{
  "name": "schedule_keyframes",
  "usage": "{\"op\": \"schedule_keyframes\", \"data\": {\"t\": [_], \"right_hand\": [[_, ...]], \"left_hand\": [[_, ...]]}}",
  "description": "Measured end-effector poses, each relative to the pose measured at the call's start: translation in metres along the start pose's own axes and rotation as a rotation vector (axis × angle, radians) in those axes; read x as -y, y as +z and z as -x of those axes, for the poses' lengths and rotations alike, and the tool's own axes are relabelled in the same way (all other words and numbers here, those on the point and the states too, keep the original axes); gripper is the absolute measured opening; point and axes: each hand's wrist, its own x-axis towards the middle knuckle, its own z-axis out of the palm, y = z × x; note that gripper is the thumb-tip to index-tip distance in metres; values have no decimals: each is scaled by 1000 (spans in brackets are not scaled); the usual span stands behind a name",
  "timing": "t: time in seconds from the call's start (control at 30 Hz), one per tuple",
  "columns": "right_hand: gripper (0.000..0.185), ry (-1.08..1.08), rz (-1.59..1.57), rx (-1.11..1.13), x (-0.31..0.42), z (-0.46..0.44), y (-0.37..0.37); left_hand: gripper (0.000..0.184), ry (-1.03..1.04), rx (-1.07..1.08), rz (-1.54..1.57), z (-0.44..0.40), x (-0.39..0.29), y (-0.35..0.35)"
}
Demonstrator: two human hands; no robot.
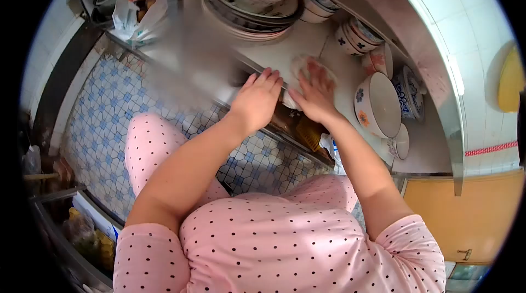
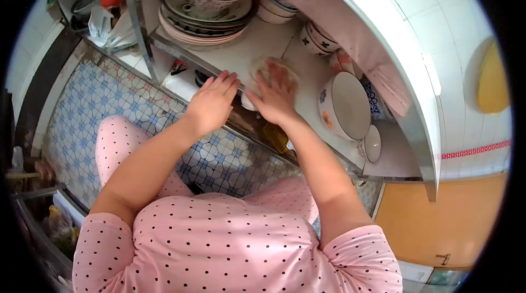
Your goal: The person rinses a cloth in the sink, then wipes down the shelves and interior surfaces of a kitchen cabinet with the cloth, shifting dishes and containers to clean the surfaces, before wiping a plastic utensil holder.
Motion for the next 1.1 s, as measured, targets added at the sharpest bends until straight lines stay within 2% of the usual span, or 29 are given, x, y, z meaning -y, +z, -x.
{"op": "schedule_keyframes", "data": {"t": [0.17, 0.2, 0.3, 0.43, 0.47, 0.6, 0.63, 0.7, 0.77, 0.83, 0.9, 1.0, 1.07, 1.1], "right_hand": [[62, -55, -92, -36, 16, -42, 2], [60, -71, -110, -39, 14, -39, 5], [56, -188, -179, -75, -8, 12, 9], [55, -33, -70, -100, -36, 5, 13], [56, -31, -14, -136, -42, -8, 15], [59, 50, -120, -237, -59, -93, 24], [55, 10, -26, -355, -63, -115, 29], [46, -70, 162, -594, -83, -156, 52], [44, -42, 313, -573, -106, -194, 68], [44, 25, 274, -543, -97, -200, 59], [46, 131, 44, -507, -83, -198, 40], [48, -226, 501, -313, -58, -171, 25], [49, -184, 74, -441, -21, -153, 35], [51, -159, 157, -261, -2, -141, 29]], "left_hand": [[56, -91, 222, -33, -18, -8, -15], [53, -67, 227, -54, -22, -8, -21], [50, -95, 499, -173, -43, -17, -38], [49, -124, 626, -134, -56, -22, -52], [49, -111, 570, -107, -52, -18, -48], [50, -33, 374, -79, -36, -5, -25], [50, -7, 347, -95, -35, -3, -21], [51, -21, 458, -62, -43, -6, -35], [52, -1, 494, -72, -43, -3, -37], [50, 33, 447, -34, -37, 4, -36], [48, 86, 402, 17, -31, 13, -36], [47, 79, 395, 87, -30, 17, -40], [41, 125, 378, 90, -30, 21, -38], [38, 149, 366, 88, -32, 23, -36]]}}
